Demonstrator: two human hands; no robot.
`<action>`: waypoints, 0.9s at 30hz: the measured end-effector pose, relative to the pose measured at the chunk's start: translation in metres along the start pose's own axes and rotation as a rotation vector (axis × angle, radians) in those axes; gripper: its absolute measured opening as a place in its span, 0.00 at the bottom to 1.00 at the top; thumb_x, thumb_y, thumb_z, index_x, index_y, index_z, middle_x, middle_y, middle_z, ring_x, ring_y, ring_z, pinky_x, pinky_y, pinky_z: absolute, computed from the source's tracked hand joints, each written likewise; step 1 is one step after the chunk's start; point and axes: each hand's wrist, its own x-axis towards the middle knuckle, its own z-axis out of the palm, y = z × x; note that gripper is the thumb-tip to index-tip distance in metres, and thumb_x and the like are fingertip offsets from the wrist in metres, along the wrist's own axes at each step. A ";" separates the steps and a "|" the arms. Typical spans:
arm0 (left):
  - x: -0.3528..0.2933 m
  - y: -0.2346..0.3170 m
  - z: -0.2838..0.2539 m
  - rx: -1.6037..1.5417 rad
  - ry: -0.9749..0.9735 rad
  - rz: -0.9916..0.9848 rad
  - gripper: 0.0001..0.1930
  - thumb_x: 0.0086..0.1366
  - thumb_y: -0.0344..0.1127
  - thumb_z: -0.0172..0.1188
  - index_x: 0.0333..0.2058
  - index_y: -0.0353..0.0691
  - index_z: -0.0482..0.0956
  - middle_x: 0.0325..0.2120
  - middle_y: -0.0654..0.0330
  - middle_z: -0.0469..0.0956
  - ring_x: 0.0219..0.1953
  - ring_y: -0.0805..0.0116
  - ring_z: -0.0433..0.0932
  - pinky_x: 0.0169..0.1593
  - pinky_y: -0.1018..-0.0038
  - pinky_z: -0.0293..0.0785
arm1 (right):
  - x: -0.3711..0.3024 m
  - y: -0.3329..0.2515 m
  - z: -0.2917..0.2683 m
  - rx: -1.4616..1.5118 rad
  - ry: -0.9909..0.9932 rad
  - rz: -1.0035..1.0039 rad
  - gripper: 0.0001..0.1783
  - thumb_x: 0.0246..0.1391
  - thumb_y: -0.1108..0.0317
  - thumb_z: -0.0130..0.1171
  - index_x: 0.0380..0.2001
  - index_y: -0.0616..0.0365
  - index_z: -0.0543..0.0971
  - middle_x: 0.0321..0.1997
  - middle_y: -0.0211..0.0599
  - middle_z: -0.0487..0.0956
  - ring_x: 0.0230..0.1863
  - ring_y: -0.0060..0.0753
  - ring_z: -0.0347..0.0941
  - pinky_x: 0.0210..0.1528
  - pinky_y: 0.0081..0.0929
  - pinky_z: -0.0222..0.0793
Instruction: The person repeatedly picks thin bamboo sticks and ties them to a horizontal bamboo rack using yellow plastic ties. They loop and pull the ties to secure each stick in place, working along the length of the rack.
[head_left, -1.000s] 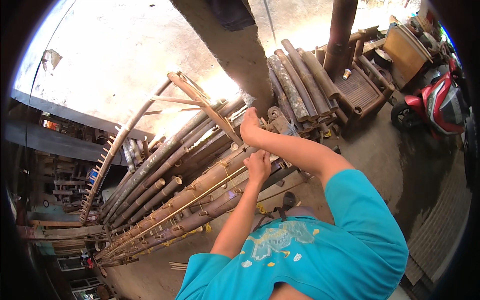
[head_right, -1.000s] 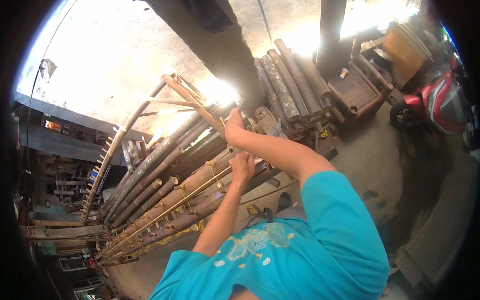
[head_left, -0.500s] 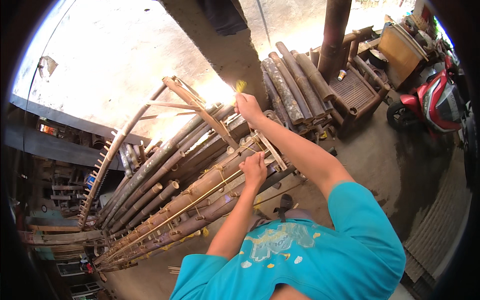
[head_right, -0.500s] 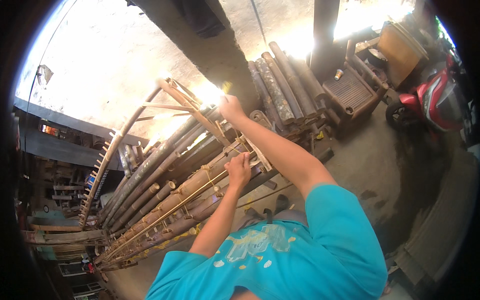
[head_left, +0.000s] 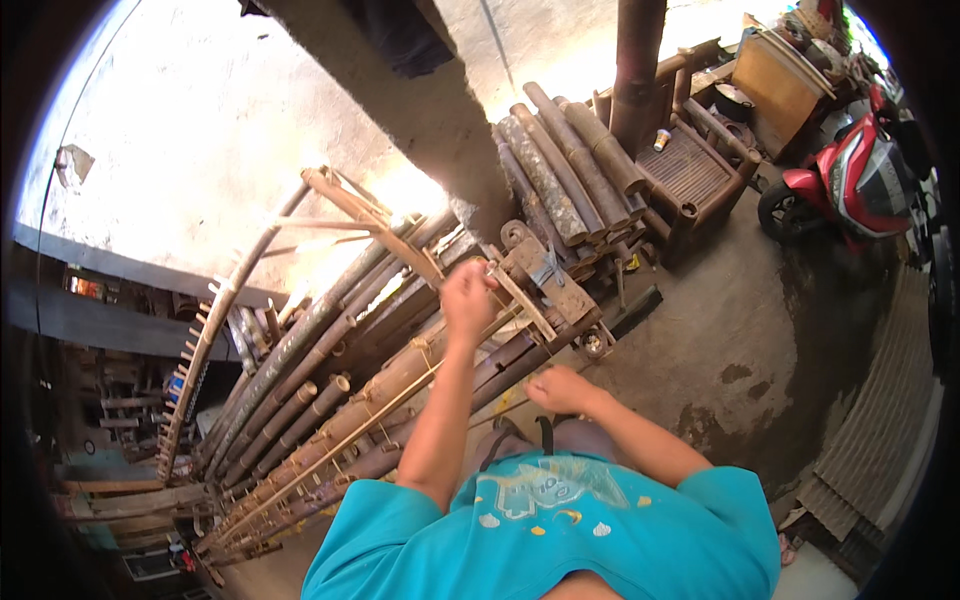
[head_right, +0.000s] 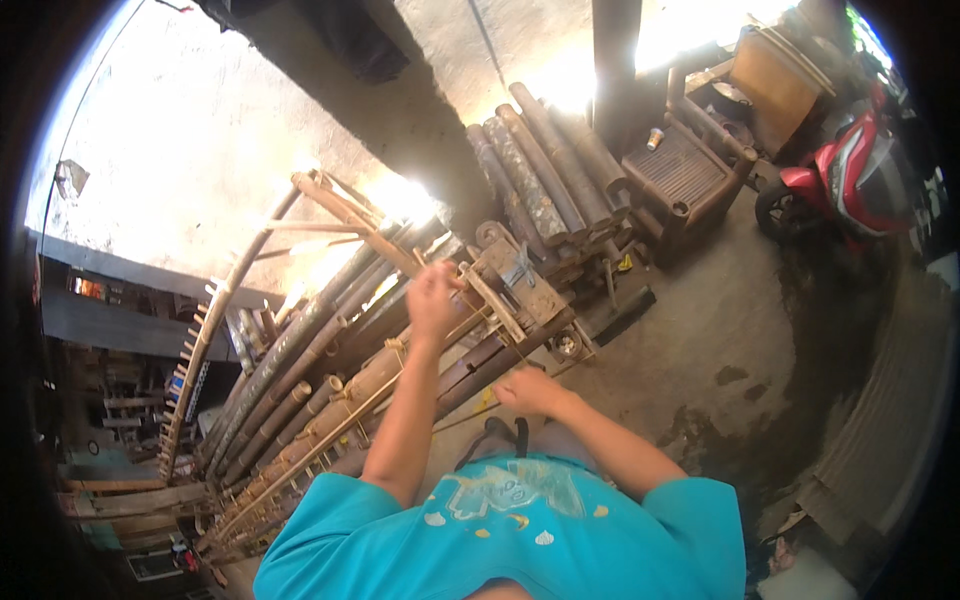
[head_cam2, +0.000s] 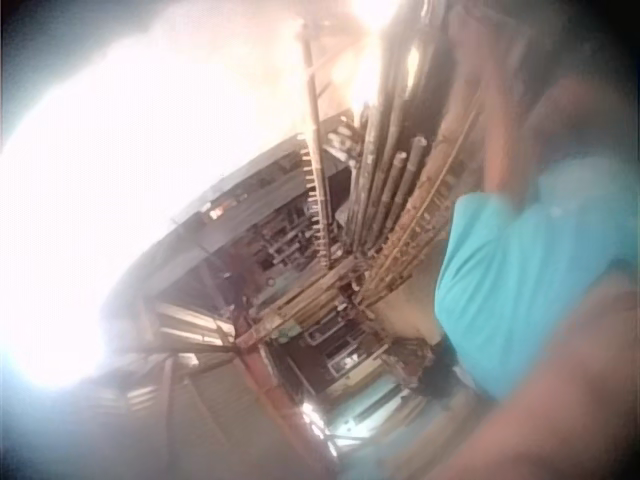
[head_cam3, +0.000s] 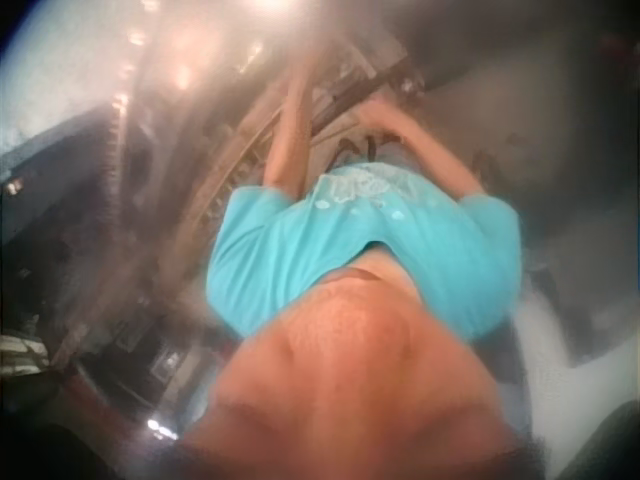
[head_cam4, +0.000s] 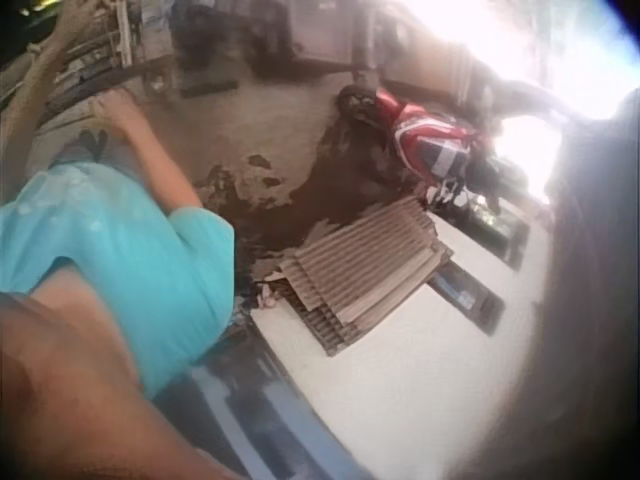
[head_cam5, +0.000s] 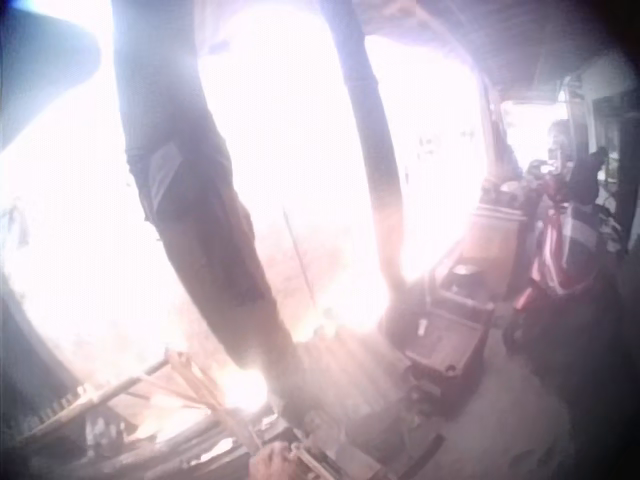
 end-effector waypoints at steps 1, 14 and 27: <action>0.032 -0.008 -0.004 -0.115 0.025 0.004 0.15 0.72 0.39 0.49 0.39 0.36 0.82 0.20 0.61 0.77 0.24 0.77 0.73 0.29 0.76 0.67 | -0.005 0.003 0.003 -0.106 0.018 -0.034 0.22 0.59 0.55 0.49 0.18 0.59 0.77 0.19 0.52 0.75 0.22 0.60 0.71 0.27 0.49 0.67; 0.005 -0.058 -0.219 0.702 0.000 0.237 0.17 0.69 0.41 0.50 0.48 0.34 0.76 0.36 0.43 0.80 0.39 0.49 0.80 0.44 0.60 0.74 | 0.007 -0.089 0.093 -0.083 0.284 -0.046 0.08 0.55 0.64 0.57 0.34 0.55 0.78 0.32 0.37 0.79 0.39 0.42 0.76 0.41 0.40 0.71; -0.182 -0.150 -0.342 0.895 -0.196 0.075 0.12 0.63 0.41 0.59 0.38 0.39 0.73 0.34 0.48 0.78 0.40 0.51 0.78 0.41 0.56 0.72 | 0.127 -0.295 0.312 0.978 0.479 -0.035 0.18 0.66 0.61 0.40 0.25 0.54 0.72 0.25 0.29 0.71 0.28 0.24 0.66 0.33 0.27 0.63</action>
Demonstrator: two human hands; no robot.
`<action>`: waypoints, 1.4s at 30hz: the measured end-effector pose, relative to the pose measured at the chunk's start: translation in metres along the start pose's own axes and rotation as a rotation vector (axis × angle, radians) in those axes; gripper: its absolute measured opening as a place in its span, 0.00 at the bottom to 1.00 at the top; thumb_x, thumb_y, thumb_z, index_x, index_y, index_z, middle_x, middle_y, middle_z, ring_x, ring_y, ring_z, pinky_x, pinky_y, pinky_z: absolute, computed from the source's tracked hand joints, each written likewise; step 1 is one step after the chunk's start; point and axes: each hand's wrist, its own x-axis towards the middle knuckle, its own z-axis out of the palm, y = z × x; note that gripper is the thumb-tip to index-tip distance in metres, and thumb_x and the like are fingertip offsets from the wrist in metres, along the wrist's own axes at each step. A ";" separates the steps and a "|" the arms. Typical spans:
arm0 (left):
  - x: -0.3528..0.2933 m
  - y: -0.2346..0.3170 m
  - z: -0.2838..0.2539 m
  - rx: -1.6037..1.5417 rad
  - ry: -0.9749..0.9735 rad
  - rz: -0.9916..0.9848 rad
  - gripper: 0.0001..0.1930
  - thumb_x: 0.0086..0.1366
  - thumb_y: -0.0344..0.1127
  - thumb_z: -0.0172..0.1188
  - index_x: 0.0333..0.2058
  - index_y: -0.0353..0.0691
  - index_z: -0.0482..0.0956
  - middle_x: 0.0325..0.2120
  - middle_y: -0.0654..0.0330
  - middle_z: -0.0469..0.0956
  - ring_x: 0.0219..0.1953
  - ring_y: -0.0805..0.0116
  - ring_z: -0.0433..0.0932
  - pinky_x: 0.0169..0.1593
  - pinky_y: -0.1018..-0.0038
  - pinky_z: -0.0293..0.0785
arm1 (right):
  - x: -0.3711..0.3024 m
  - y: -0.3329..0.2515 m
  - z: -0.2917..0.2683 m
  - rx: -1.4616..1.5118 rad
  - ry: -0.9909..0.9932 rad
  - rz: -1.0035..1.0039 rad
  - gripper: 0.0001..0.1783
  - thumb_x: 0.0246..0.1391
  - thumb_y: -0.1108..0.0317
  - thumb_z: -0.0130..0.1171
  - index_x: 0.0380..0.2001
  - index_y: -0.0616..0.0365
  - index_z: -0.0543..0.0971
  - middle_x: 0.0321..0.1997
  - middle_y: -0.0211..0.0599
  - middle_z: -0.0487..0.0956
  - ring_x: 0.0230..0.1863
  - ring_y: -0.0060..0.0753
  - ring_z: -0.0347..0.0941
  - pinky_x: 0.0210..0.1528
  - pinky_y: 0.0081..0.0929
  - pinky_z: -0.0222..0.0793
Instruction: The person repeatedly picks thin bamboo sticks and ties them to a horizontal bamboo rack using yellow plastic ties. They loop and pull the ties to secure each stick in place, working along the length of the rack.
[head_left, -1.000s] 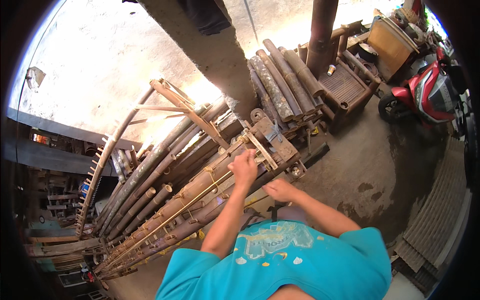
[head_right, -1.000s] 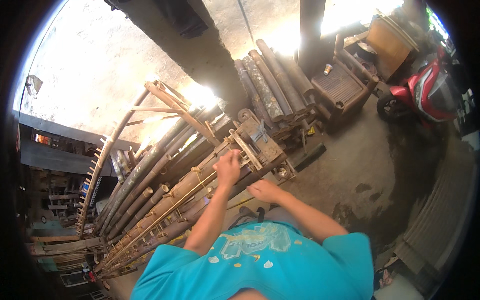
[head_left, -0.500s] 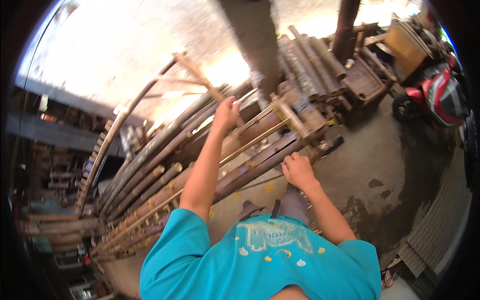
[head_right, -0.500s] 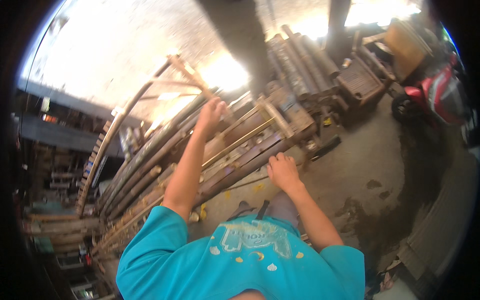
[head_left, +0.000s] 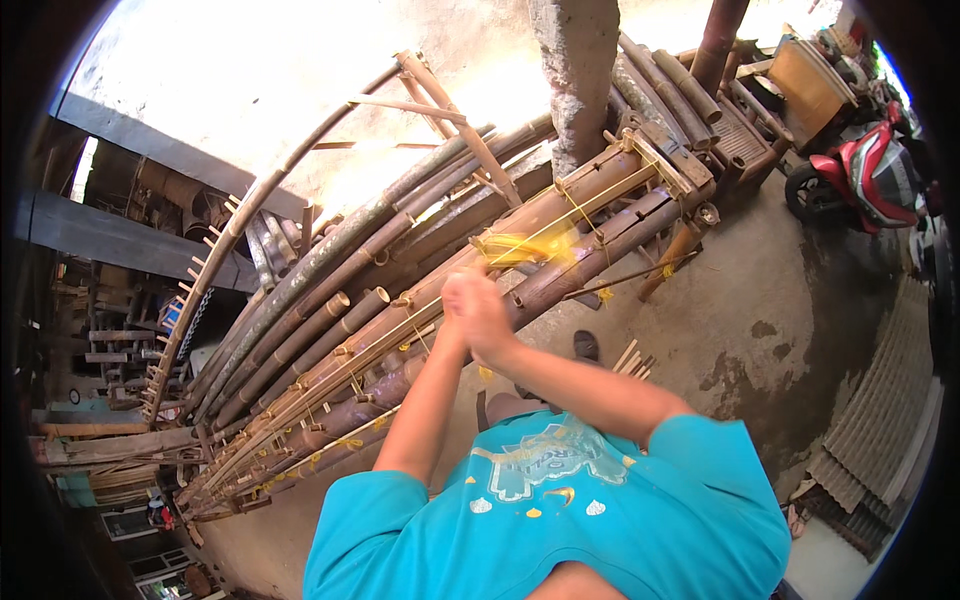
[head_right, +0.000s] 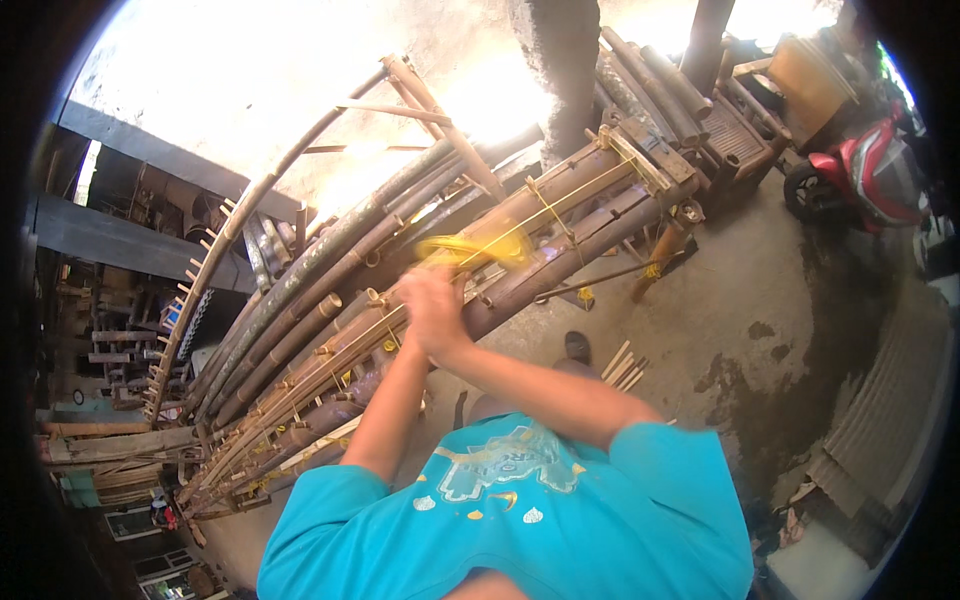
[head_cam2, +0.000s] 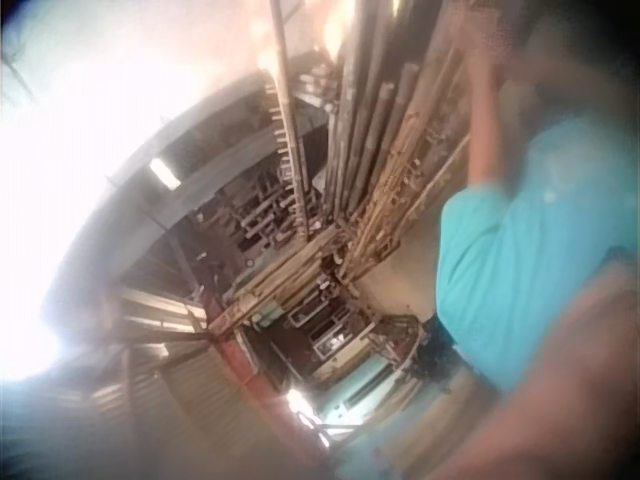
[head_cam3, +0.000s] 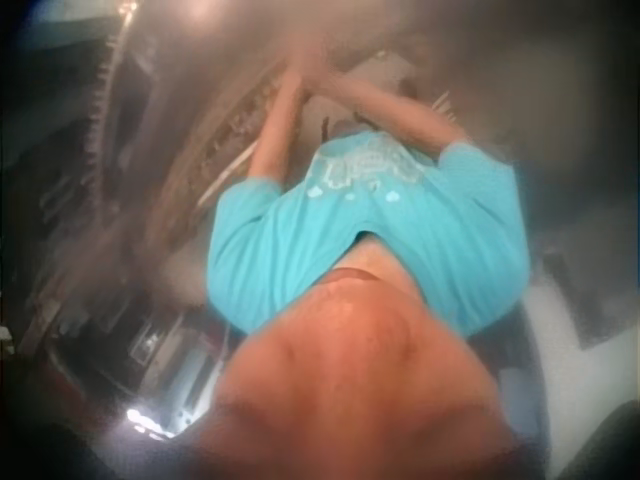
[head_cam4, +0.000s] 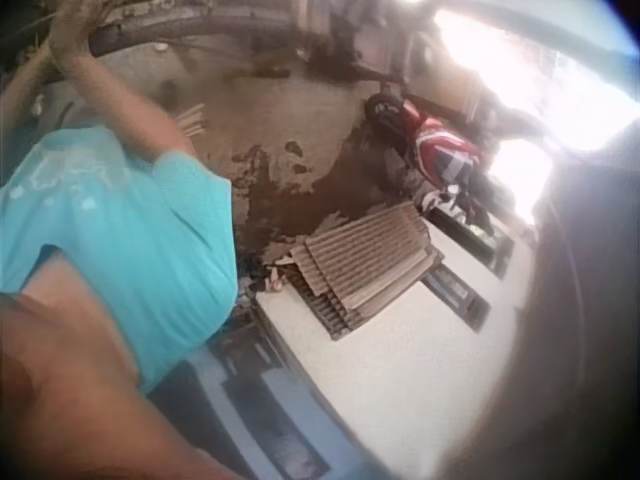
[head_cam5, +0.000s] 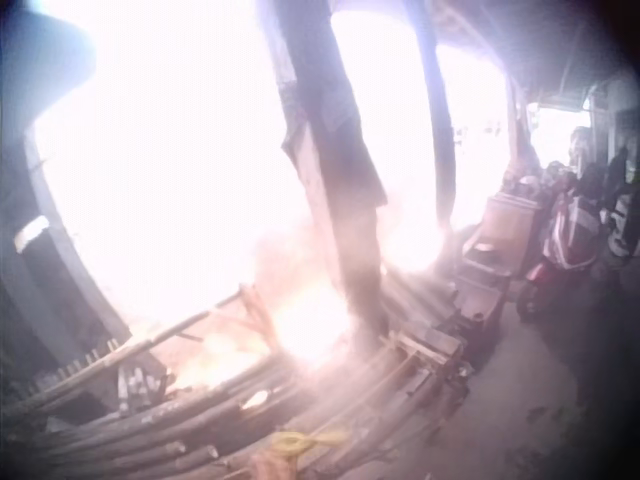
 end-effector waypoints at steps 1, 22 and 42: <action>0.003 0.000 0.017 0.064 0.138 0.105 0.11 0.63 0.41 0.58 0.37 0.41 0.73 0.30 0.48 0.77 0.36 0.52 0.77 0.39 0.56 0.71 | 0.016 0.001 0.013 -0.248 -0.167 -0.031 0.18 0.66 0.60 0.40 0.25 0.55 0.73 0.25 0.30 0.71 0.28 0.26 0.66 0.33 0.28 0.64; 0.004 0.024 -0.016 -0.417 0.055 -0.123 0.16 0.67 0.40 0.48 0.40 0.36 0.80 0.30 0.42 0.80 0.36 0.44 0.80 0.43 0.57 0.71 | 0.072 -0.005 -0.067 -1.513 -0.152 0.063 0.31 0.65 0.41 0.38 0.41 0.55 0.81 0.47 0.52 0.79 0.51 0.54 0.74 0.56 0.65 0.55; 0.097 0.030 -0.058 -1.051 0.268 -0.138 0.12 0.71 0.35 0.49 0.38 0.37 0.80 0.21 0.68 0.74 0.20 0.82 0.64 0.23 0.79 0.59 | -0.056 0.003 -0.119 -1.002 -0.708 0.123 0.23 0.59 0.55 0.50 0.16 0.58 0.79 0.18 0.52 0.75 0.25 0.58 0.73 0.33 0.49 0.67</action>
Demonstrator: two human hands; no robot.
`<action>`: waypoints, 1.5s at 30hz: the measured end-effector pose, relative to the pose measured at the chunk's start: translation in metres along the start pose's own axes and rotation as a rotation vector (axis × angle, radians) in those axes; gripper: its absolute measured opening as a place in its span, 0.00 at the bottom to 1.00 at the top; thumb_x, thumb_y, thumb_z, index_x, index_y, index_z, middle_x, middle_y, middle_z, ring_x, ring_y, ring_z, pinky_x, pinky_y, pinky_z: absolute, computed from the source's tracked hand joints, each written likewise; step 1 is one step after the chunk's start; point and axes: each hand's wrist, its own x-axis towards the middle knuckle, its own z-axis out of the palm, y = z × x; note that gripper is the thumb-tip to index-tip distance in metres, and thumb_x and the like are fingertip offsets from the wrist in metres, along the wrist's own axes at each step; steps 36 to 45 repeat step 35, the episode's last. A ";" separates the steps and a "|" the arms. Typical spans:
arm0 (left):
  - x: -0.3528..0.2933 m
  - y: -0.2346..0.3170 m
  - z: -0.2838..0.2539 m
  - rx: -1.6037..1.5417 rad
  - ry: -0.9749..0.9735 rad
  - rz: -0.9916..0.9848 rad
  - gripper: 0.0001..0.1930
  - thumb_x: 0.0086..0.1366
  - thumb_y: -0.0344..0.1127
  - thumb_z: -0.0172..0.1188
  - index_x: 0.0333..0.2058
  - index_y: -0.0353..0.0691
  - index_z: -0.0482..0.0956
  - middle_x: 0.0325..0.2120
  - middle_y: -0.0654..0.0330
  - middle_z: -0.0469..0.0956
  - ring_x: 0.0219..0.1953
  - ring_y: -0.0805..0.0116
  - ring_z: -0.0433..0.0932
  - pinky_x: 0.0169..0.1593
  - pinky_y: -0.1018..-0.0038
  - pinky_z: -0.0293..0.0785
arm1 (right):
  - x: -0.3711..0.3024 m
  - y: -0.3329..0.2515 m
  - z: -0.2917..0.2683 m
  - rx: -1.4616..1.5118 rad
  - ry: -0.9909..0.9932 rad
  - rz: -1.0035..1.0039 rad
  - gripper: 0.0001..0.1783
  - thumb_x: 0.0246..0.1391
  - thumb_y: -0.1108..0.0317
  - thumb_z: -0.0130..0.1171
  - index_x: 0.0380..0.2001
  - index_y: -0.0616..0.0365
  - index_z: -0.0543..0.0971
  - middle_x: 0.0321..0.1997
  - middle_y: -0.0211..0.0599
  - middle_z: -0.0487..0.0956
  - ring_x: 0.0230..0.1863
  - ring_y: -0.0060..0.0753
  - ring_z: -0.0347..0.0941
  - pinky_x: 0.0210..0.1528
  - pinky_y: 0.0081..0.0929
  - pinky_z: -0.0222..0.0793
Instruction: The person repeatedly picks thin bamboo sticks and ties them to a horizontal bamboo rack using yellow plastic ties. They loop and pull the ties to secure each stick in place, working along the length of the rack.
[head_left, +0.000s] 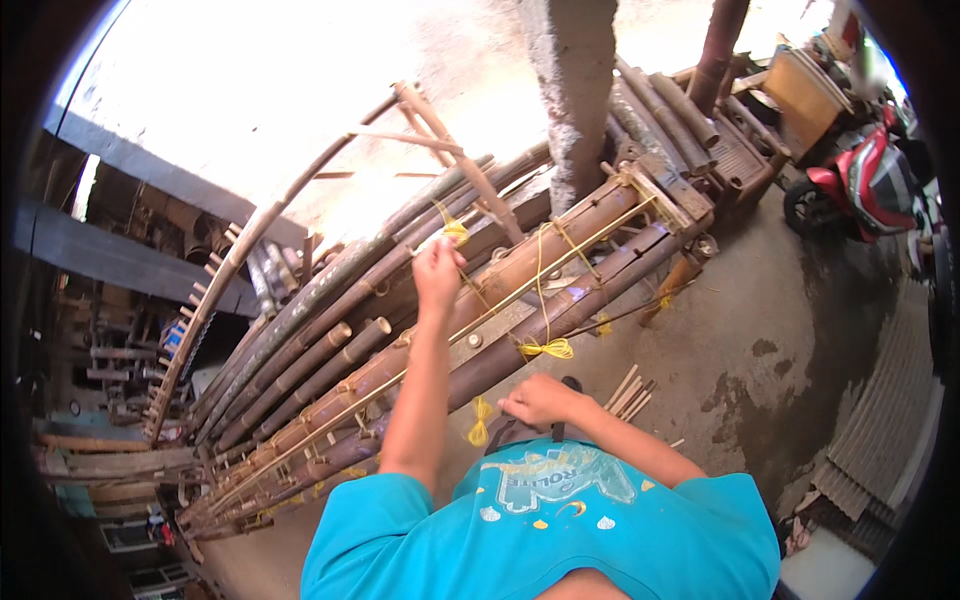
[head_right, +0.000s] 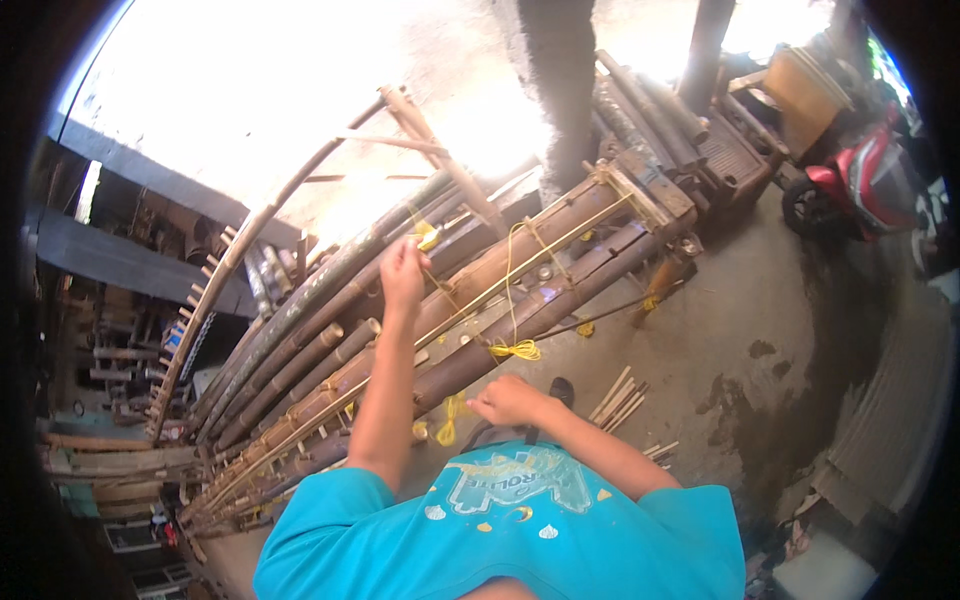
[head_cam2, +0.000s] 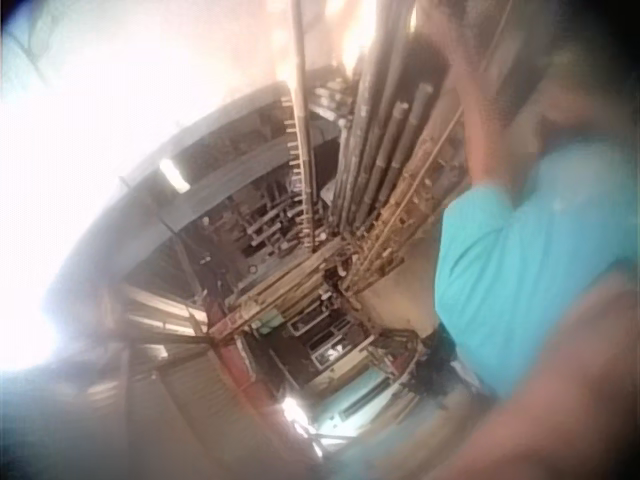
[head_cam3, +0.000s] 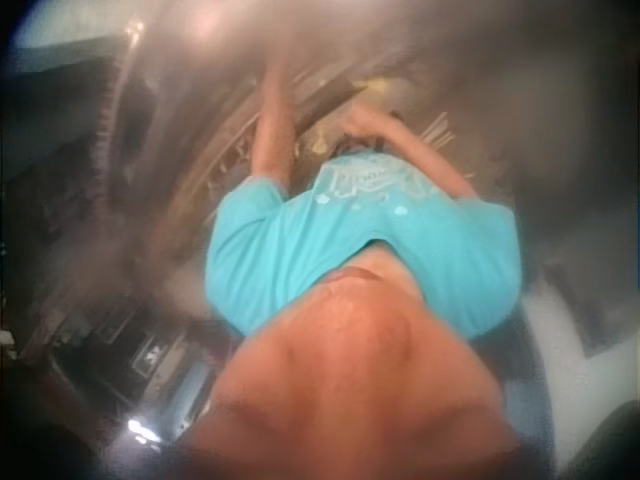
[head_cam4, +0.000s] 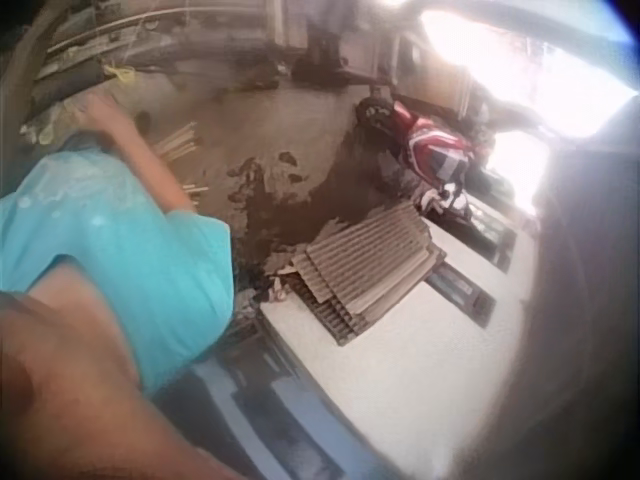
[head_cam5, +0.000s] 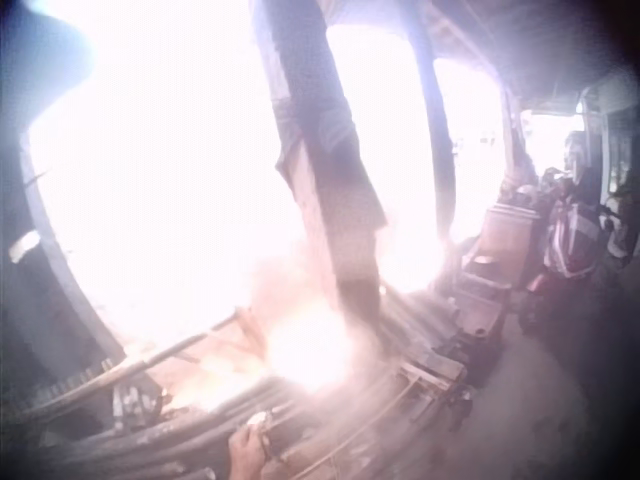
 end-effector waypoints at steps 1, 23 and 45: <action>0.024 -0.012 -0.003 0.052 0.003 -0.056 0.13 0.72 0.35 0.47 0.38 0.36 0.79 0.20 0.63 0.76 0.23 0.79 0.69 0.28 0.77 0.66 | -0.003 0.005 0.002 -0.097 0.027 -0.049 0.24 0.59 0.55 0.50 0.16 0.58 0.79 0.18 0.51 0.75 0.24 0.58 0.72 0.32 0.49 0.68; 0.052 0.083 -0.003 -0.972 -0.395 -0.379 0.20 0.72 0.42 0.49 0.54 0.34 0.66 0.51 0.47 0.71 0.49 0.55 0.75 0.59 0.60 0.70 | -0.042 -0.065 0.012 0.335 0.487 -0.030 0.21 0.57 0.63 0.57 0.15 0.63 0.67 0.13 0.38 0.62 0.17 0.30 0.55 0.23 0.32 0.57; -0.123 -0.050 -0.207 0.996 -0.447 -0.049 0.16 0.65 0.40 0.55 0.48 0.39 0.72 0.41 0.43 0.79 0.48 0.46 0.77 0.52 0.53 0.66 | 0.021 -0.055 0.159 0.566 0.171 0.079 0.14 0.55 0.60 0.60 0.43 0.54 0.78 0.45 0.38 0.77 0.49 0.38 0.73 0.51 0.41 0.68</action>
